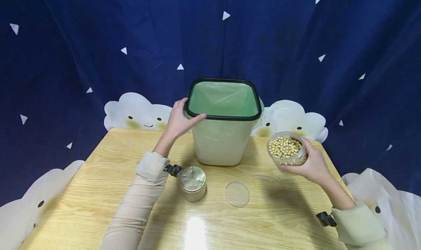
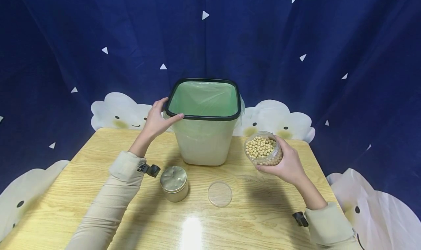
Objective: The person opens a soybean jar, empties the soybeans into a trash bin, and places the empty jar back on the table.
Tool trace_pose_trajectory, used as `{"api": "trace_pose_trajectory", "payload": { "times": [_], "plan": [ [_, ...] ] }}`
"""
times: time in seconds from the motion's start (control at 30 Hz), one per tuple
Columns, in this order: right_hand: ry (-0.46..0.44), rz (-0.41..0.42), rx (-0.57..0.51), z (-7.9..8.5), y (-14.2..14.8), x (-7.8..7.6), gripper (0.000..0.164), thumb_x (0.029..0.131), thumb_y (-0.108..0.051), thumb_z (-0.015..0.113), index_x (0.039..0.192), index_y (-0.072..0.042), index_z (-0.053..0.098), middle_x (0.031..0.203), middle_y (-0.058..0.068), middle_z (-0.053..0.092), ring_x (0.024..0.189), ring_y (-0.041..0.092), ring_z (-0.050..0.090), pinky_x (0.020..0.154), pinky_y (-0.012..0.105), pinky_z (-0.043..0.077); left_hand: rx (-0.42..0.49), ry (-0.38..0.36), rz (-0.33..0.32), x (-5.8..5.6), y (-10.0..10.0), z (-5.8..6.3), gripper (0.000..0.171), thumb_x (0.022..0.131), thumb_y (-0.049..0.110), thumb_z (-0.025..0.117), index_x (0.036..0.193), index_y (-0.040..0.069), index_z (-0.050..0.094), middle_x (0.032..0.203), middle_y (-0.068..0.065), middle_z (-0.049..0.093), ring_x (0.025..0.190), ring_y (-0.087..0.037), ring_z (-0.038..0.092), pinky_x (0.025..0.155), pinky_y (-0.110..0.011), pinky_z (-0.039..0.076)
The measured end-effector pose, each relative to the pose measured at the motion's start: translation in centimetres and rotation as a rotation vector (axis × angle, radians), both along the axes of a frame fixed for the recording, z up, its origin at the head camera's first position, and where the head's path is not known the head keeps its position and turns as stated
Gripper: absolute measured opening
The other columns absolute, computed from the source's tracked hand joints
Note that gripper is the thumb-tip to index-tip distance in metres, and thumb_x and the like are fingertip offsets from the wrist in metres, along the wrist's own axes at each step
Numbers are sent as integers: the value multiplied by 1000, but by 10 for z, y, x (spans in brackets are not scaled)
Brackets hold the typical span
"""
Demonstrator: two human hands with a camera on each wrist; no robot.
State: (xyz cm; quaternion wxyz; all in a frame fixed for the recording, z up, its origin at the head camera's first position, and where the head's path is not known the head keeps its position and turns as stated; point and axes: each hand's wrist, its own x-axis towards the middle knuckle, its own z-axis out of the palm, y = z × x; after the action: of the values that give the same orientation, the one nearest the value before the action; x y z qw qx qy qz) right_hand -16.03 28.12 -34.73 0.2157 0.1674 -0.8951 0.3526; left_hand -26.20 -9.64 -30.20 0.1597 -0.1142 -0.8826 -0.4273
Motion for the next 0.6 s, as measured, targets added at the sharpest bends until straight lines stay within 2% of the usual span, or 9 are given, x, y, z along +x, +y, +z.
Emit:
{"api": "trace_pose_trajectory", "payload": {
  "times": [0.1,0.17,0.43,0.6],
  "plan": [
    [25,6,-15,9,0,-6,86,50,-8,87,125,0,47,111,21,56,97,-5,43,78,11,31,18,-2,0,0,0,-1,84,72,42,72,136,1,35,134,-17,37,125,-30,34,102,-41,29],
    [29,9,-27,16,-1,-9,85,51,-8,87,125,0,47,112,22,55,97,-9,40,79,11,30,26,-7,0,0,0,-1,84,72,41,72,136,1,35,134,-17,37,125,-30,33,102,-41,29],
    [-38,-19,-41,45,-5,-17,83,57,-11,85,129,-5,46,118,19,53,96,-5,41,77,12,31,44,-15,-1,0,0,-2,84,73,41,72,137,2,34,136,-17,35,126,-30,32,102,-42,29],
    [-49,-25,-23,65,-6,-25,82,58,-13,85,130,-6,46,117,18,52,96,-1,41,78,14,31,47,-27,-8,0,1,-2,84,74,41,71,137,2,33,137,-16,34,127,-29,31,102,-42,28]
  ]
}}
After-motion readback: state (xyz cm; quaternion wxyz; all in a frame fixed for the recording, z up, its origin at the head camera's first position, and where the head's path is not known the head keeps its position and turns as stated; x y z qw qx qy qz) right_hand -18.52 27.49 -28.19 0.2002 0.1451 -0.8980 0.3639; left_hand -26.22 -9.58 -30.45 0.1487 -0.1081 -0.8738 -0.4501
